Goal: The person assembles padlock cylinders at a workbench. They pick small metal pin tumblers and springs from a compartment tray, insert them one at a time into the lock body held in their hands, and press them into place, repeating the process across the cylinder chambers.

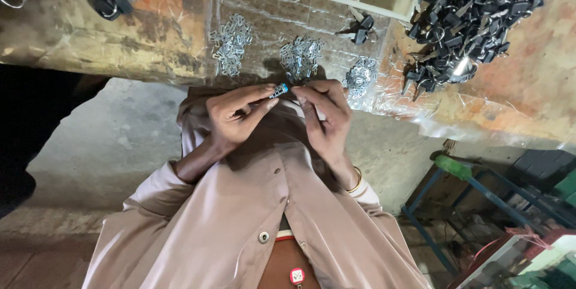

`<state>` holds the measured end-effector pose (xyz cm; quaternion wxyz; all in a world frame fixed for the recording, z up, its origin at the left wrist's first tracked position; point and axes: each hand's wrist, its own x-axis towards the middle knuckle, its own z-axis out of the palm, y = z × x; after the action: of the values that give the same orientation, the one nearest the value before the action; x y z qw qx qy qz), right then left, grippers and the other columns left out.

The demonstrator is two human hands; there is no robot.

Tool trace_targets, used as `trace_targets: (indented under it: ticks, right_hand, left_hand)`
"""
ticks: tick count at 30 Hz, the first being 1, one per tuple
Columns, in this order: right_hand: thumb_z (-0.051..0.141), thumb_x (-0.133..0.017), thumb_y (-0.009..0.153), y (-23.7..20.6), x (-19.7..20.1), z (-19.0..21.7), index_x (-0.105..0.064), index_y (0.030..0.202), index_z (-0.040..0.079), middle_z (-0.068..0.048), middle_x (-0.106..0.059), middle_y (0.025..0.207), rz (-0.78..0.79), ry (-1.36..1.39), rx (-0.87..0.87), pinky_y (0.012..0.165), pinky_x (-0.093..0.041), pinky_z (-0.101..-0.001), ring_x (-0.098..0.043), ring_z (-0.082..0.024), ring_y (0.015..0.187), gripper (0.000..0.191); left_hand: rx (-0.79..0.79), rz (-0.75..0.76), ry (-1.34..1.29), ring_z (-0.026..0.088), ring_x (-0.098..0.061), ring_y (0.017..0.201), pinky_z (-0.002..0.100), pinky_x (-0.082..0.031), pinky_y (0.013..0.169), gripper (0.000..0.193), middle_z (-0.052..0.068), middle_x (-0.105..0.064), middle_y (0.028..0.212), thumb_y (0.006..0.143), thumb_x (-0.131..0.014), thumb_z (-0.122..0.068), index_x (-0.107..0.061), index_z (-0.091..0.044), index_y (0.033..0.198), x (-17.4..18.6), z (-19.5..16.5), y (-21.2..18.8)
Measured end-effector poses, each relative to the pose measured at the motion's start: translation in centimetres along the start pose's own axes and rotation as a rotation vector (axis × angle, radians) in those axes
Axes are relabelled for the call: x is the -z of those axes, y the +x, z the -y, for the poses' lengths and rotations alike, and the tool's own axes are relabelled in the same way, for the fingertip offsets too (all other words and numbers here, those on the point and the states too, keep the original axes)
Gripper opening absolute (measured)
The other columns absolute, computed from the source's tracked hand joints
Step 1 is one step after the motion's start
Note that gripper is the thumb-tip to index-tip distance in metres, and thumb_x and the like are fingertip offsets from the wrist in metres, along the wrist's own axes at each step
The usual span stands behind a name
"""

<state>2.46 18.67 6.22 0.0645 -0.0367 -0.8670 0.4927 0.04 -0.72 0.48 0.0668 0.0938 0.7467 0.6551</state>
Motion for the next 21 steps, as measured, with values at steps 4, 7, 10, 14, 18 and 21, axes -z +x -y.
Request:
trace_targets:
  ticks: [4, 7, 10, 14, 18, 21]
  right_hand:
    - [-0.008, -0.072, 0.091, 0.4, -0.3, 0.3, -0.077, 0.116, 0.003, -0.01, -0.065, 0.102, 0.07, -0.092, 0.016, 0.081, -0.041, -0.0322, -0.057, -0.019, 0.09, 0.028]
    - [-0.006, -0.073, 0.091, 0.4, -0.6, 0.3, -0.074, 0.113, 0.005, -0.006, -0.069, 0.103, 0.04, 0.038, -0.062, 0.08, -0.045, -0.0289, -0.058, -0.015, 0.089, 0.025]
    - [-0.005, -0.075, 0.093, 0.3, -0.8, 0.2, -0.074, 0.113, 0.006, -0.004, -0.07, 0.103, 0.013, -0.012, 0.011, 0.081, -0.043, -0.0289, -0.06, -0.014, 0.09, 0.023]
    - [-0.003, -0.076, 0.091, 0.0, -1.1, -0.1, -0.071, 0.116, 0.002, -0.003, -0.07, 0.099, -0.001, 0.088, -0.096, 0.078, -0.047, -0.0251, -0.059, -0.012, 0.088, 0.026]
    - [-0.001, -0.08, 0.091, -0.2, -1.7, -0.3, -0.067, 0.121, 0.004, -0.001, -0.07, 0.097, -0.033, 0.089, -0.114, 0.079, -0.048, -0.0253, -0.059, -0.011, 0.088, 0.033]
    - [0.002, -0.082, 0.089, -0.5, -2.1, -0.6, -0.067, 0.121, 0.005, 0.0, -0.072, 0.095, -0.058, 0.005, -0.057, 0.084, -0.043, -0.0272, -0.059, -0.012, 0.087, 0.035]
  left_hand:
    - [0.006, 0.021, -0.008, 0.011, -0.076, 0.088, 0.021, -0.055, 0.059, 0.025, 0.011, -0.077, 0.118, 0.091, -0.083, 0.0, -0.076, -0.003, 0.114, 0.2, -0.1, 0.0]
    - [0.01, 0.024, -0.006, 0.012, -0.076, 0.09, 0.021, -0.056, 0.059, 0.025, 0.011, -0.077, 0.118, 0.091, -0.083, -0.001, -0.076, -0.004, 0.114, 0.3, -0.1, 0.0]
    - [0.007, 0.022, -0.003, 0.012, -0.076, 0.09, 0.021, -0.056, 0.059, 0.025, 0.01, -0.077, 0.118, 0.091, -0.083, -0.001, -0.076, -0.005, 0.115, 0.2, 0.0, 0.0]
    - [0.009, 0.04, 0.02, 0.012, -0.076, 0.089, 0.021, -0.056, 0.059, 0.025, 0.01, -0.077, 0.118, 0.09, -0.083, -0.001, -0.077, -0.005, 0.115, 0.3, 0.0, 0.0]
    - [0.011, 0.043, 0.049, 0.01, -0.075, 0.081, 0.021, -0.053, 0.057, 0.025, 0.009, -0.078, 0.117, 0.089, -0.084, -0.001, -0.077, -0.005, 0.113, 0.4, 0.0, -0.1]
    - [-0.002, 0.053, 0.1, 0.012, -0.076, 0.078, 0.023, -0.054, 0.056, 0.025, 0.011, -0.078, 0.115, 0.087, -0.085, -0.002, -0.078, -0.004, 0.111, 0.4, 0.0, 0.0]
